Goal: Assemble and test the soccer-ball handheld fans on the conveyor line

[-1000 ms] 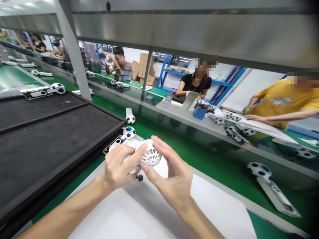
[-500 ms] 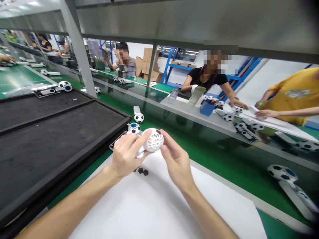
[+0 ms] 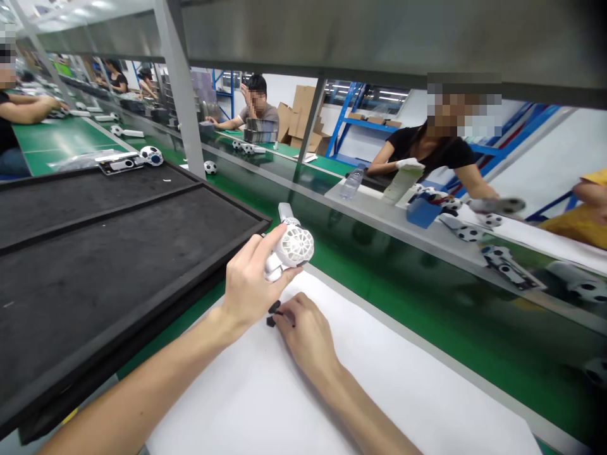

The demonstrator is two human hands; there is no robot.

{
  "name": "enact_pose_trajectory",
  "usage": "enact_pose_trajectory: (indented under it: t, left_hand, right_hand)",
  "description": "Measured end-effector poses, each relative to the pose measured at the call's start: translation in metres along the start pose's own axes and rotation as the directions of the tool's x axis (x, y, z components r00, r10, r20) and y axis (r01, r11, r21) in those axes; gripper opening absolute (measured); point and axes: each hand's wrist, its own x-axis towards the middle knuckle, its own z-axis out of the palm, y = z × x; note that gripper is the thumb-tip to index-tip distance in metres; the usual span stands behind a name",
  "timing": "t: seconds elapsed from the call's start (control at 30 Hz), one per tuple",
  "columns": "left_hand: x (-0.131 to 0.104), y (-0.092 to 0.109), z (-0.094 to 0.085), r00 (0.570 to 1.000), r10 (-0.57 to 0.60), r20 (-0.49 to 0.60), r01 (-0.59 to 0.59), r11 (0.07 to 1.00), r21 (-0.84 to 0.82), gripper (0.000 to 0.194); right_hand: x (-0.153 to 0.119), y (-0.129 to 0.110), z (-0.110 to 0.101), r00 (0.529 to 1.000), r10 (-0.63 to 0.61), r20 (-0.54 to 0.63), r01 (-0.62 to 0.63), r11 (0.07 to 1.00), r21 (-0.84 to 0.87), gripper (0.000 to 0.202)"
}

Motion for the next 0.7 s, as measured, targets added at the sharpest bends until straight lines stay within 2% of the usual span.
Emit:
enact_pose_trajectory:
  t: [0.1, 0.2, 0.37, 0.43, 0.53, 0.7]
  left_hand:
    - [-0.001, 0.0, 0.0, 0.998, -0.019, 0.052, 0.018, 1.0, 0.021, 0.056]
    - [-0.003, -0.001, 0.001, 0.992, -0.021, 0.124, 0.015, 0.999, 0.046, 0.056]
    - [-0.007, 0.003, 0.002, 0.971, 0.041, 0.237, -0.063, 0.995, 0.082, 0.056]
    - [-0.01, 0.005, 0.003, 0.96, 0.074, 0.269, -0.099, 0.992, 0.082, 0.055]
    - [-0.016, 0.01, 0.005, 0.939, 0.118, 0.324, -0.141, 0.989, 0.05, 0.056]
    - [-0.022, 0.02, 0.008, 0.911, 0.175, 0.373, -0.168, 0.984, -0.052, 0.058]
  right_hand:
    - [0.004, 0.001, -0.011, 0.996, 0.088, 0.024, -0.091, 0.984, 0.153, 0.005]
    - [0.009, 0.001, -0.038, 0.988, 0.146, 0.057, -0.157, 0.927, 0.34, 0.016]
    - [0.005, -0.012, -0.094, 0.983, 0.163, -0.081, -0.105, 0.872, 0.477, 0.039]
    - [-0.001, -0.019, -0.108, 0.984, 0.129, -0.126, -0.054, 0.875, 0.481, 0.036]
    - [-0.009, -0.027, -0.118, 0.981, 0.027, -0.192, 0.059, 0.903, 0.426, 0.024]
    - [-0.02, -0.036, -0.121, 0.938, -0.182, -0.294, 0.24, 0.955, 0.175, 0.021]
